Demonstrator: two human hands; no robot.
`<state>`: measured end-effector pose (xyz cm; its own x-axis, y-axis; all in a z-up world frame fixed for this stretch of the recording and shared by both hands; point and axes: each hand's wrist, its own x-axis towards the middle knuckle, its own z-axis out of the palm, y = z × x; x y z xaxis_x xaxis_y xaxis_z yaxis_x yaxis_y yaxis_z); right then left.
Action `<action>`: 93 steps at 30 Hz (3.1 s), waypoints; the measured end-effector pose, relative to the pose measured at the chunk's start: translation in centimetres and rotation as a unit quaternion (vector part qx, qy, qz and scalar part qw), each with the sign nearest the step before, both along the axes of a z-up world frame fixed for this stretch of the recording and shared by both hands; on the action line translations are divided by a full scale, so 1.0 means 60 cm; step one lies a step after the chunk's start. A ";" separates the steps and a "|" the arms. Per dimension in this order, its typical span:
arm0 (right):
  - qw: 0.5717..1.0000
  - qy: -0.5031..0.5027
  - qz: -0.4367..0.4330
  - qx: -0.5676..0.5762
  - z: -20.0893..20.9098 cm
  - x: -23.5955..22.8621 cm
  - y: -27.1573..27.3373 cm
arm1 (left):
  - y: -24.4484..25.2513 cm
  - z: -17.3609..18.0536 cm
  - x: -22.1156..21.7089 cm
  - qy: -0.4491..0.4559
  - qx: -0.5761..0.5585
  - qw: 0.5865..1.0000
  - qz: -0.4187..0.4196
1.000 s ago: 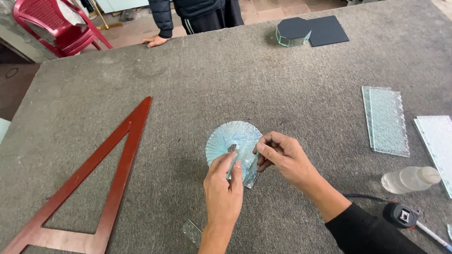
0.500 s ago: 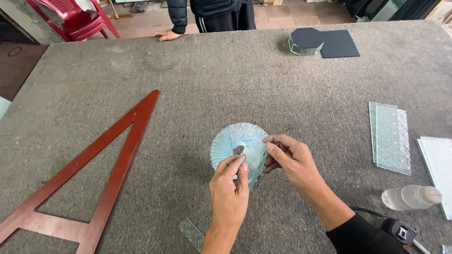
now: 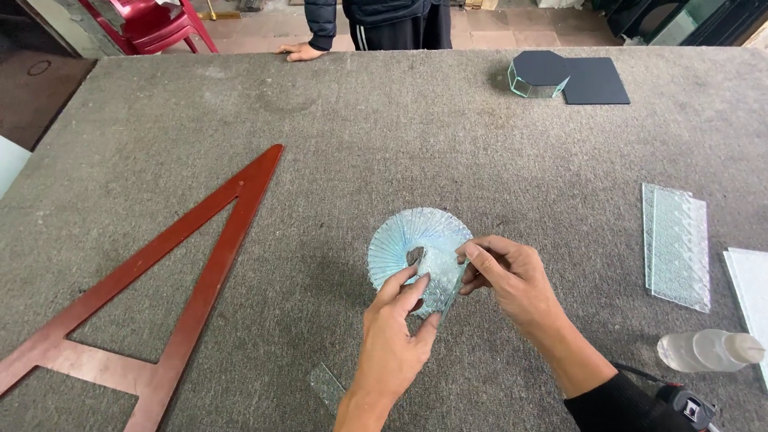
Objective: Assembling a spiral-shaped glass sculpture by manually attaching small glass shards together on a workbench.
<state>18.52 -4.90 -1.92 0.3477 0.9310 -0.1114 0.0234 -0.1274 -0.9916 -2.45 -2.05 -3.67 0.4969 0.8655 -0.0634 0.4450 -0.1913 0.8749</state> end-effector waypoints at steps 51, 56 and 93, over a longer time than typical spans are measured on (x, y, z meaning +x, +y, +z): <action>1.000 0.019 0.006 0.005 -0.001 0.002 0.013 | -0.014 -0.067 0.006 -0.159 0.240 0.952 0.102; 1.000 0.009 -0.003 -0.009 0.010 -0.003 0.016 | -0.042 -0.046 0.001 -0.201 0.123 0.965 0.113; 1.000 -0.018 0.004 -0.001 0.004 0.009 0.012 | -0.068 -0.020 0.058 -0.263 -0.248 0.903 0.230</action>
<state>19.06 -4.20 -1.68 0.3442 0.9335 -0.1001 0.0610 -0.1286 -0.9898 1.00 -6.16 -4.86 0.1669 0.9180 -0.3597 -0.1255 0.3816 0.9158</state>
